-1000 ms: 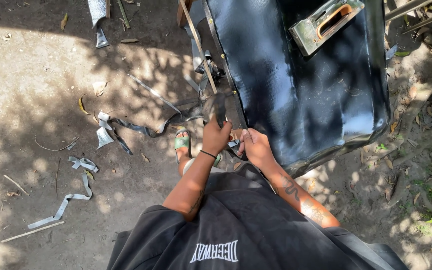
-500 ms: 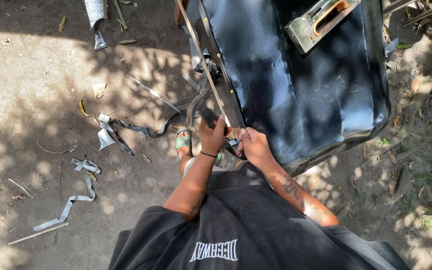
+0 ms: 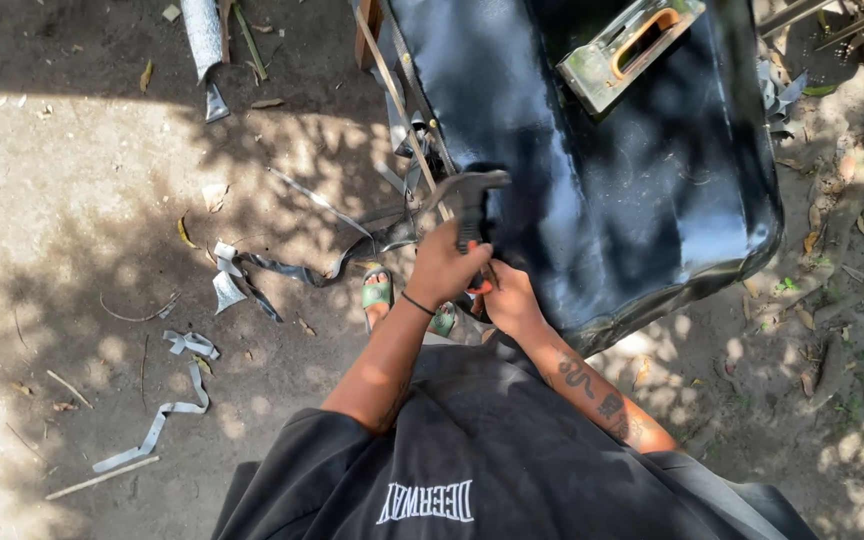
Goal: Attaching a black fabric cover to a furniture frame using a hammer and tacks.
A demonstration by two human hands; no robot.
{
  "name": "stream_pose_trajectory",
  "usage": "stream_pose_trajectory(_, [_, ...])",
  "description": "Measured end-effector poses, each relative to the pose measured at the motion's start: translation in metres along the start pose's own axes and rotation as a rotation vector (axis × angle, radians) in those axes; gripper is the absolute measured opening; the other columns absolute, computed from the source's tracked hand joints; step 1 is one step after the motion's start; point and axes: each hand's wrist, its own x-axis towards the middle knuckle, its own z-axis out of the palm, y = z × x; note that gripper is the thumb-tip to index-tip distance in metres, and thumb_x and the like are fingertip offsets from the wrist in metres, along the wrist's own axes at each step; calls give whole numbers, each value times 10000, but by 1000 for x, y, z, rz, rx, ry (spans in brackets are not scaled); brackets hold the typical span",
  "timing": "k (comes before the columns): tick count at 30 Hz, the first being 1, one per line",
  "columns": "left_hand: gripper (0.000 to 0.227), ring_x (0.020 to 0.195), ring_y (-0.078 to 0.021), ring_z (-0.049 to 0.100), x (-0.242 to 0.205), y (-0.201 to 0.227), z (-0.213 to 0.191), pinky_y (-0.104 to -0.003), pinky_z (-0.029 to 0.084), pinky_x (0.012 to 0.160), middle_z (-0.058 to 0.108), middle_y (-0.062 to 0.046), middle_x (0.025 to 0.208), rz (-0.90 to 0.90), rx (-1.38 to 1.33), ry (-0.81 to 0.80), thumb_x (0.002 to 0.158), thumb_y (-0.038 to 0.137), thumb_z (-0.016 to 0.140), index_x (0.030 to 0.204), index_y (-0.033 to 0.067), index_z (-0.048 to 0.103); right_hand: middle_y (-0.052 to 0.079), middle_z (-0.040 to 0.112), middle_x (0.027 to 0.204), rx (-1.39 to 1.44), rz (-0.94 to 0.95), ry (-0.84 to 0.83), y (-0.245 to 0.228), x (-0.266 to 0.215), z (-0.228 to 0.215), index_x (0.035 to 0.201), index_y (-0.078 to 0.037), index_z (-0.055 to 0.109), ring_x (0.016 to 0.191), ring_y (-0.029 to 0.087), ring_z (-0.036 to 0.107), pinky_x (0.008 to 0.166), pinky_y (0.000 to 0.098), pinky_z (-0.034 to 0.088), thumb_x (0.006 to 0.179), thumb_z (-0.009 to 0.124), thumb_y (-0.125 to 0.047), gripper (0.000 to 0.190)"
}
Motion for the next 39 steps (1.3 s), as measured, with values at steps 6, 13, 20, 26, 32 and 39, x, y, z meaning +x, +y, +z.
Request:
stream_pose_trajectory(6, [443, 704, -386, 673, 44, 81, 53, -464, 511, 678, 614, -138, 593, 100, 190, -352, 808, 498, 627, 688, 73, 595, 174, 701, 715, -350, -5, 39, 17, -12, 12, 848, 66, 620, 713, 232, 670, 768, 261, 515, 1079, 410, -36, 328])
stream_pose_trajectory(13, [455, 845, -311, 768, 101, 119, 96, -399, 605, 814, 737, -96, 729, 312, 653, -361, 811, 536, 628, 825, 94, 736, 138, 638, 601, -302, -47, 57, -35, -25, 5, 655, -44, 527, 610, 199, 618, 704, 294, 482, 1072, 461, -81, 423])
stream_pose_trajectory(20, [202, 759, -185, 591, 80, 30, 16, -309, 458, 668, 624, -65, 830, -124, -632, 136, 949, 224, 636, 1034, 50, 692, -7, 710, 600, -346, -56, 98, 17, 3, 6, 864, -84, 703, 692, 203, 755, 712, 401, 612, 1107, 465, -350, 432])
stream_pose_trajectory(26, [320, 646, -107, 553, 28, -98, -79, -198, 412, 508, 656, -77, 856, -396, -895, 291, 971, -15, 540, 1279, -67, 613, -44, 713, 636, -395, 40, 123, 17, -3, 16, 860, -170, 708, 773, 170, 745, 776, 366, 586, 1091, 482, -407, 401])
stream_pose_trajectory(32, [250, 660, -131, 562, -10, -159, -101, -211, 397, 527, 721, -122, 939, -528, -986, 260, 1061, 42, 467, 1295, -32, 516, 99, 721, 835, -191, 172, 207, 32, -5, 33, 1008, -150, 740, 899, 260, 700, 813, 433, 564, 1092, 480, -360, 344])
stream_pose_trajectory(39, [278, 661, -118, 537, -17, -138, -60, -203, 378, 540, 668, -92, 913, -393, -1027, -11, 1030, 150, 677, 1250, -13, 631, 96, 697, 823, -131, 210, 281, 40, 8, 26, 1032, -160, 767, 838, 238, 673, 728, 406, 538, 1084, 507, -328, 314])
